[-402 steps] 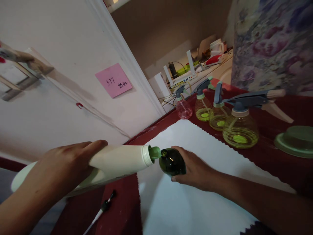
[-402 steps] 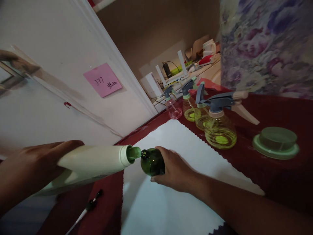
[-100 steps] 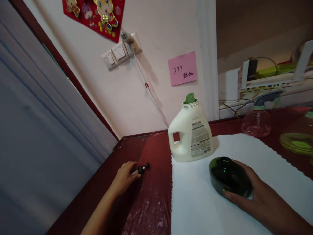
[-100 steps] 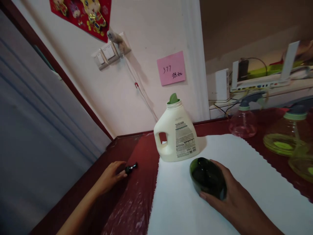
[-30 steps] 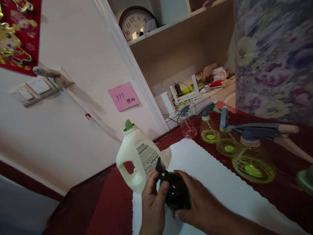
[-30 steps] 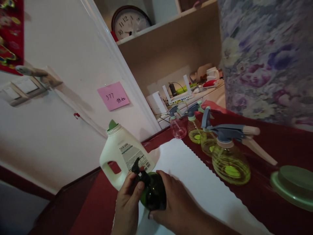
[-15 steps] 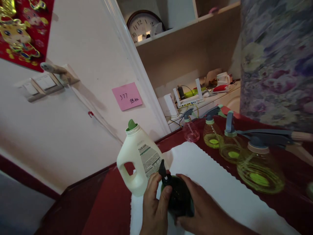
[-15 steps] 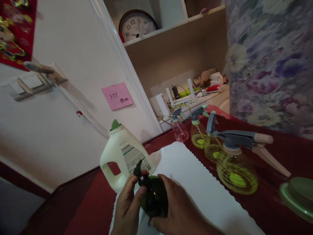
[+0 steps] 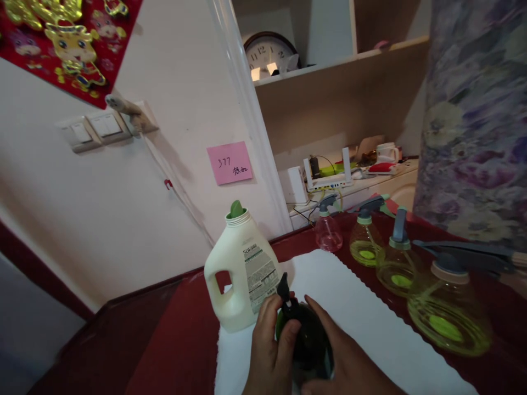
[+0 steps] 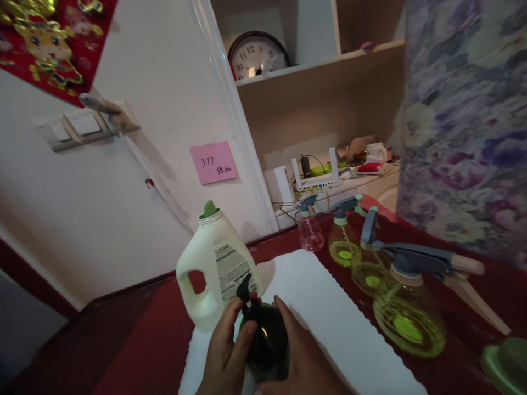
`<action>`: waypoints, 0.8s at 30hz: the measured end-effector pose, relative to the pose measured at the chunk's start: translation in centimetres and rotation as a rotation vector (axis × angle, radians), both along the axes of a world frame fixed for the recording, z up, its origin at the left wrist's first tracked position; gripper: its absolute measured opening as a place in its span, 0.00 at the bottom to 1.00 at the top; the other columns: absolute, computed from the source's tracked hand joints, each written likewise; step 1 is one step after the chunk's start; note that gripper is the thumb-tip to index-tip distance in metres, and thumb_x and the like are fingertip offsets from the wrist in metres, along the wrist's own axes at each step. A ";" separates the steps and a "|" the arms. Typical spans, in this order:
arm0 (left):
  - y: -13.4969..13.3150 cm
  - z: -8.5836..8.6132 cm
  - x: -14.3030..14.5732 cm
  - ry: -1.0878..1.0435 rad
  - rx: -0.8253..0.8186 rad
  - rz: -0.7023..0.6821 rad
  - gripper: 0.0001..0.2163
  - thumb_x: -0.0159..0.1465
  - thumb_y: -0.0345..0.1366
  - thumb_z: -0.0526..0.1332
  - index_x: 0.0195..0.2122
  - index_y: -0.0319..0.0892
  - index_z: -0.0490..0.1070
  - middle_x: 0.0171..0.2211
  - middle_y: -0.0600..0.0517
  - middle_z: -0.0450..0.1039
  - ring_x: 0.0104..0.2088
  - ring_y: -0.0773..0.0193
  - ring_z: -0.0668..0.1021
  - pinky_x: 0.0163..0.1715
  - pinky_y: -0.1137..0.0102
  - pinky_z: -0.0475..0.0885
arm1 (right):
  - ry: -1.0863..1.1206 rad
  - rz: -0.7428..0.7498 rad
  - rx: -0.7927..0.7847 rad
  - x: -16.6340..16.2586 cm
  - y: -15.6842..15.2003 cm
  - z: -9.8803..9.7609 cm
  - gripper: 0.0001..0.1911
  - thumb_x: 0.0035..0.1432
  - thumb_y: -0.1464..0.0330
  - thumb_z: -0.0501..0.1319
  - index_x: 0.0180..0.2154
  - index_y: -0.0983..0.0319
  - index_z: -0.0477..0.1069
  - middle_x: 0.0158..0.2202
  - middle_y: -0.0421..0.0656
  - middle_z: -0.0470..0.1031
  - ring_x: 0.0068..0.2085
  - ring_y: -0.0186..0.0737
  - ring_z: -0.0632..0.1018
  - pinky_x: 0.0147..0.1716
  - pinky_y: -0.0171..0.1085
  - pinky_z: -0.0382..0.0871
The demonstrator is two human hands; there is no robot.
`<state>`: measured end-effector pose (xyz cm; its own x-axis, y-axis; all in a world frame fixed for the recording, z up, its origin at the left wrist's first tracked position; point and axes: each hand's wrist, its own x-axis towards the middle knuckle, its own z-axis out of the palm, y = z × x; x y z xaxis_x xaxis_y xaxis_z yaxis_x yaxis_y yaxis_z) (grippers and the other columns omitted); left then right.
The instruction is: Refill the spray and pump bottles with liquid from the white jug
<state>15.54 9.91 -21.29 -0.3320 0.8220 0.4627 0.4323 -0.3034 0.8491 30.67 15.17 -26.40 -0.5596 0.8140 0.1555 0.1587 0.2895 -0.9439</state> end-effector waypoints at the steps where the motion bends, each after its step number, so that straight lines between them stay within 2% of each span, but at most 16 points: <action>1: 0.0 0.3 0.0 0.017 -0.003 -0.020 0.16 0.65 0.48 0.63 0.49 0.47 0.76 0.49 0.44 0.78 0.52 0.48 0.77 0.56 0.55 0.70 | 0.007 0.011 -0.022 0.3 0.2 0.0 0.66 0.35 0.63 0.77 0.71 0.57 0.45 0.72 0.57 0.56 0.71 0.63 0.59 0.66 0.59 0.57; 3: 0.0 0.8 -0.1 0.057 -0.002 -0.070 0.14 0.65 0.45 0.62 0.49 0.47 0.76 0.48 0.44 0.78 0.50 0.49 0.78 0.53 0.55 0.72 | 0.043 -0.002 -0.036 1.1 0.5 0.6 0.67 0.37 0.62 0.76 0.72 0.57 0.41 0.74 0.56 0.50 0.72 0.60 0.54 0.68 0.59 0.53; 5: -0.1 1.2 -0.2 0.087 0.002 -0.103 0.13 0.65 0.43 0.62 0.49 0.47 0.75 0.48 0.44 0.78 0.50 0.49 0.78 0.52 0.56 0.72 | 0.090 -0.072 0.009 2.1 0.8 2.0 0.58 0.48 0.58 0.72 0.72 0.56 0.41 0.74 0.55 0.48 0.73 0.57 0.54 0.69 0.58 0.52; 8: -0.2 1.4 -0.1 0.085 -0.010 -0.113 0.13 0.63 0.41 0.65 0.49 0.47 0.74 0.47 0.45 0.77 0.50 0.50 0.77 0.52 0.57 0.71 | 0.120 -0.183 0.096 3.3 1.0 4.7 0.41 0.61 0.54 0.62 0.69 0.53 0.48 0.72 0.52 0.55 0.70 0.54 0.61 0.67 0.58 0.58; 12: -0.4 1.5 0.3 0.063 -0.041 -0.141 0.15 0.63 0.40 0.65 0.50 0.46 0.73 0.49 0.45 0.76 0.51 0.50 0.75 0.54 0.56 0.69 | 0.072 -0.220 0.150 3.8 0.8 8.0 0.30 0.62 0.52 0.61 0.62 0.53 0.63 0.63 0.51 0.71 0.64 0.56 0.71 0.61 0.57 0.67; 15: -0.5 1.6 0.4 0.074 -0.024 -0.163 0.15 0.64 0.38 0.64 0.51 0.44 0.72 0.49 0.44 0.75 0.51 0.51 0.75 0.55 0.55 0.68 | 0.022 -0.246 0.366 3.6 0.8 10.2 0.26 0.64 0.54 0.60 0.61 0.53 0.66 0.62 0.50 0.71 0.62 0.56 0.73 0.60 0.59 0.69; 17: -0.5 1.6 0.3 0.086 -0.009 -0.179 0.16 0.64 0.36 0.63 0.52 0.43 0.72 0.49 0.44 0.75 0.51 0.51 0.74 0.55 0.54 0.67 | -0.027 -0.163 0.568 3.4 1.0 11.6 0.26 0.66 0.58 0.59 0.64 0.51 0.63 0.66 0.48 0.68 0.65 0.55 0.69 0.63 0.60 0.65; 19: -0.6 1.7 0.3 0.098 -0.006 -0.189 0.16 0.64 0.36 0.63 0.53 0.42 0.72 0.48 0.44 0.75 0.50 0.51 0.74 0.55 0.54 0.68 | -0.107 -0.013 0.718 3.0 1.3 12.9 0.25 0.69 0.61 0.56 0.65 0.50 0.61 0.67 0.45 0.66 0.69 0.53 0.64 0.66 0.61 0.60; 21: -0.6 1.6 0.3 0.105 -0.010 -0.192 0.16 0.64 0.35 0.62 0.53 0.41 0.71 0.48 0.44 0.75 0.50 0.51 0.74 0.54 0.53 0.68 | -0.199 0.119 0.779 2.6 1.7 13.6 0.23 0.71 0.63 0.53 0.65 0.51 0.62 0.67 0.45 0.67 0.69 0.51 0.64 0.66 0.61 0.58; 24: -0.6 1.3 0.5 0.079 -0.026 -0.176 0.17 0.63 0.35 0.62 0.53 0.41 0.70 0.51 0.43 0.74 0.52 0.50 0.74 0.57 0.52 0.66 | -0.256 0.220 0.761 2.0 2.3 13.7 0.21 0.71 0.68 0.52 0.62 0.55 0.66 0.62 0.48 0.72 0.64 0.48 0.70 0.63 0.56 0.65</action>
